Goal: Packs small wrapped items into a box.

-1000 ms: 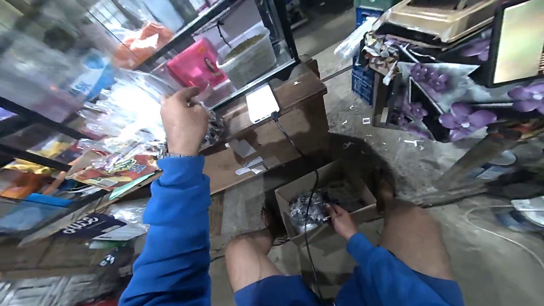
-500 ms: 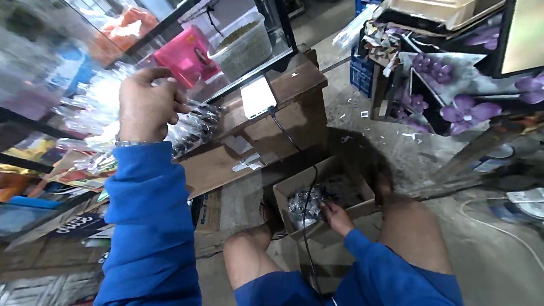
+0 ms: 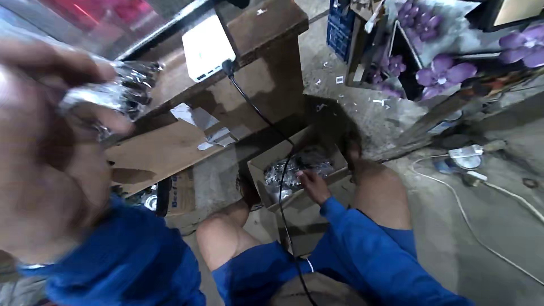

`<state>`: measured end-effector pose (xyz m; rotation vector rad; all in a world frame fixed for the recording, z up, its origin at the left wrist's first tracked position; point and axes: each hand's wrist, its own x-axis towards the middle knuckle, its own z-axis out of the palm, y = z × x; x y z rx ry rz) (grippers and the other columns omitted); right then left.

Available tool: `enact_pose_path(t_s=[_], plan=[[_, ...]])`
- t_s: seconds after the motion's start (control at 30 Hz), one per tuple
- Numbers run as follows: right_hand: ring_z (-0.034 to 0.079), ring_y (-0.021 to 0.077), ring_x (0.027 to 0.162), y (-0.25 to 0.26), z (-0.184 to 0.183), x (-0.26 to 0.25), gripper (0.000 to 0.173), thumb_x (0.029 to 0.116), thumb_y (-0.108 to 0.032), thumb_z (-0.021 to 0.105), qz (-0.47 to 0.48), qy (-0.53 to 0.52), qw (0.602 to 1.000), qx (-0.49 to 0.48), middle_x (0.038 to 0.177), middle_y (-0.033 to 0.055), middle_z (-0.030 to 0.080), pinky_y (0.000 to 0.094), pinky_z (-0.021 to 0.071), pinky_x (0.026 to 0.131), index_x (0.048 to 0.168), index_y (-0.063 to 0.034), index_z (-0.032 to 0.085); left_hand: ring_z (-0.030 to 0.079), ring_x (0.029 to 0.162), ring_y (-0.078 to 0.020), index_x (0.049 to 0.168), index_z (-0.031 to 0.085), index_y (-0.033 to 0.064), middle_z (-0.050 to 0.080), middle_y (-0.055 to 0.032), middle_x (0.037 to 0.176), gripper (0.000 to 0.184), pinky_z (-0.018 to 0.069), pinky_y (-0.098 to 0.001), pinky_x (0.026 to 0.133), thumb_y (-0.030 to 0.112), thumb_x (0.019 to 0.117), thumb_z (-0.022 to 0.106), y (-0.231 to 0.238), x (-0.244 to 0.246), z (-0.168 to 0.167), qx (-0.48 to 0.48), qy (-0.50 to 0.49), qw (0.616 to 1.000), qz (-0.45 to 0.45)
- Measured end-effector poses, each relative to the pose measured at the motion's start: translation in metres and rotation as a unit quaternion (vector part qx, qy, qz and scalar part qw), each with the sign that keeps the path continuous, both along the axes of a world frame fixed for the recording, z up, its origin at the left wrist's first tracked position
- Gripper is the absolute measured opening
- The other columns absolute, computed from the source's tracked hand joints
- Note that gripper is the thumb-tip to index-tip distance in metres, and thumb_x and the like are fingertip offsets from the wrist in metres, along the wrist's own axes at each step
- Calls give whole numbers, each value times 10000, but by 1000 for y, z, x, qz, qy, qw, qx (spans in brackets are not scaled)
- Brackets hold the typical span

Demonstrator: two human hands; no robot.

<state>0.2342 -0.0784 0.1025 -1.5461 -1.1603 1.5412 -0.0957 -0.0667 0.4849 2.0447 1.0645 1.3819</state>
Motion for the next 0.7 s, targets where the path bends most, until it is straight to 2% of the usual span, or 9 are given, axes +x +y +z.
enact_pose_path(t_s=[0.1, 0.2, 0.27, 0.33, 0.4, 0.47, 0.57, 0.63, 0.7], plan=[[694, 203, 838, 6, 7, 9, 401, 1104, -332, 451, -73, 17, 997, 10, 1079, 135, 703, 408, 600, 792, 1266, -33, 663, 710, 788, -200, 1168, 673, 95, 717, -54, 1051, 255, 634, -344, 640, 297, 1029, 598, -4, 41, -48, -31, -6, 995, -94], [703, 204, 823, 10, 13, 17, 416, 1120, -327, 396, -140, 41, 989, -13, 1100, 127, 712, 395, 607, 759, 1277, -41, 654, 712, 693, -179, 1069, 725, 108, 745, -43, 922, 188, 638, -347, 595, 265, 1008, 641, 12, 69, -123, -219, 40, 965, -137], [693, 199, 778, 11, 15, 18, 415, 1129, -320, 374, -177, 72, 981, -27, 1046, 118, 708, 372, 604, 719, 1261, -45, 655, 728, 736, -206, 1075, 730, 75, 753, -77, 948, 189, 641, -387, 646, 199, 1027, 596, 37, 81, -197, -373, 119, 917, -80], [694, 208, 767, 12, 13, 18, 417, 1132, -316, 370, -190, 97, 976, -41, 1022, 122, 712, 376, 606, 709, 1251, -38, 657, 737, 872, -223, 1165, 715, 93, 742, -95, 1053, 245, 627, -441, 787, 236, 1064, 543, 65, 92, -284, -473, 225, 851, -28], [694, 211, 773, 12, 11, 17, 417, 1132, -312, 368, -186, 107, 975, -48, 1018, 121, 712, 374, 605, 709, 1255, -35, 654, 690, 1036, -314, 1249, 680, 56, 699, -184, 1163, 297, 547, -541, 934, 226, 1049, 542, 80, 100, -370, -516, 304, 801, -14], [693, 202, 784, 12, 10, 15, 417, 1134, -297, 359, -179, 105, 977, -56, 1013, 115, 711, 361, 601, 714, 1259, -25, 649, 621, 1201, -403, 1303, 648, 25, 655, -244, 1270, 370, 465, -613, 1041, 239, 1008, 585, 80, 111, -433, -537, 397, 744, -14], [690, 183, 804, 9, 8, 12, 418, 1134, -276, 351, -165, 95, 979, -75, 1008, 107, 710, 343, 594, 728, 1265, -14, 650, 536, 1312, -466, 1358, 591, -26, 587, -289, 1372, 470, 406, -655, 1088, 277, 999, 596, 59, 123, -494, -536, 510, 670, -55], [686, 172, 796, 6, 6, 9, 403, 1129, -266, 372, -160, 97, 979, -82, 1006, 102, 712, 338, 590, 719, 1274, -10, 646, 521, 1317, -485, 1391, 565, -30, 566, -305, 1388, 515, 397, -659, 1094, 291, 990, 610, 45, 123, -513, -534, 518, 666, -57], [673, 156, 768, 5, 6, 9, 388, 1123, -270, 398, -161, 99, 978, -84, 980, 90, 706, 324, 583, 697, 1264, -13, 652, 527, 1315, -483, 1412, 556, -16, 562, -304, 1400, 530, 402, -633, 1098, 319, 1002, 585, 38, 125, -507, -525, 516, 674, -60]])
